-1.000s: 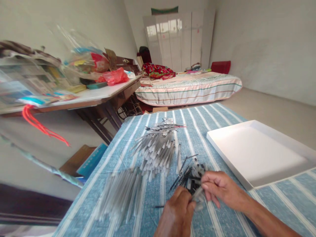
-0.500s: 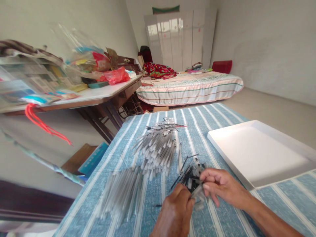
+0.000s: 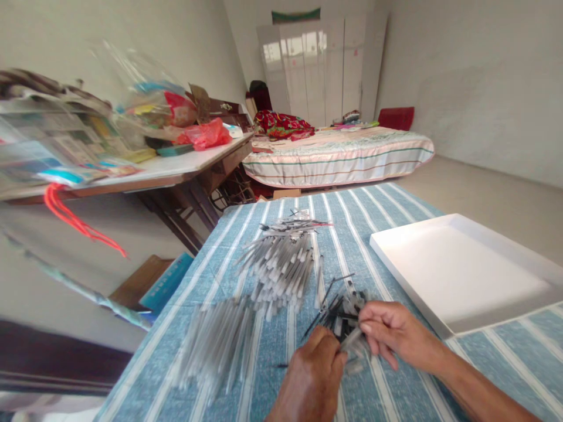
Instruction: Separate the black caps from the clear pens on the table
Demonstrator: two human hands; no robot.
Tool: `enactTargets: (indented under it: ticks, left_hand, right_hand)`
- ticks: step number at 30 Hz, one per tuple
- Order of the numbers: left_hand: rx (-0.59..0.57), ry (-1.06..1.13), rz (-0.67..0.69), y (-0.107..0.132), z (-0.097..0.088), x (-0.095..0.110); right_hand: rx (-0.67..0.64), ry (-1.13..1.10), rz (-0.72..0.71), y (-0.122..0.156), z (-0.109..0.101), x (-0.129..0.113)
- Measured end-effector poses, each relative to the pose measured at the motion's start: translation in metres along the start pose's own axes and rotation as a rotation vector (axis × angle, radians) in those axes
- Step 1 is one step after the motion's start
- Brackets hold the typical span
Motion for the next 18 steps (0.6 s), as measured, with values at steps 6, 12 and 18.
enactTargets:
  ticks: [6,12,18]
  left_hand:
    - [0.013,0.003,-0.018,-0.0002,-0.0016,-0.001]
    - [-0.021,0.018,-0.046,-0.0003,0.0016,-0.0036]
    - [-0.059,0.045,-0.079,0.0003,0.0039,-0.007]
  right_hand:
    - [0.001,0.008,0.02,-0.0001,-0.0008,0.0027]
    - [-0.042,-0.062,0.054,-0.0003,0.0024,0.006]
    - [-0.055,-0.101,0.035,-0.0009,0.0018,0.0042]
Point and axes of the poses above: each hand's wrist, its own y-axis away from the middle knuckle, its own z-axis out of the palm, x = y × z, the point moved 8 cm from there along -y, towards the middle knuckle, and after that the axes turned 2 degrees about z, right-handed, at the moved point
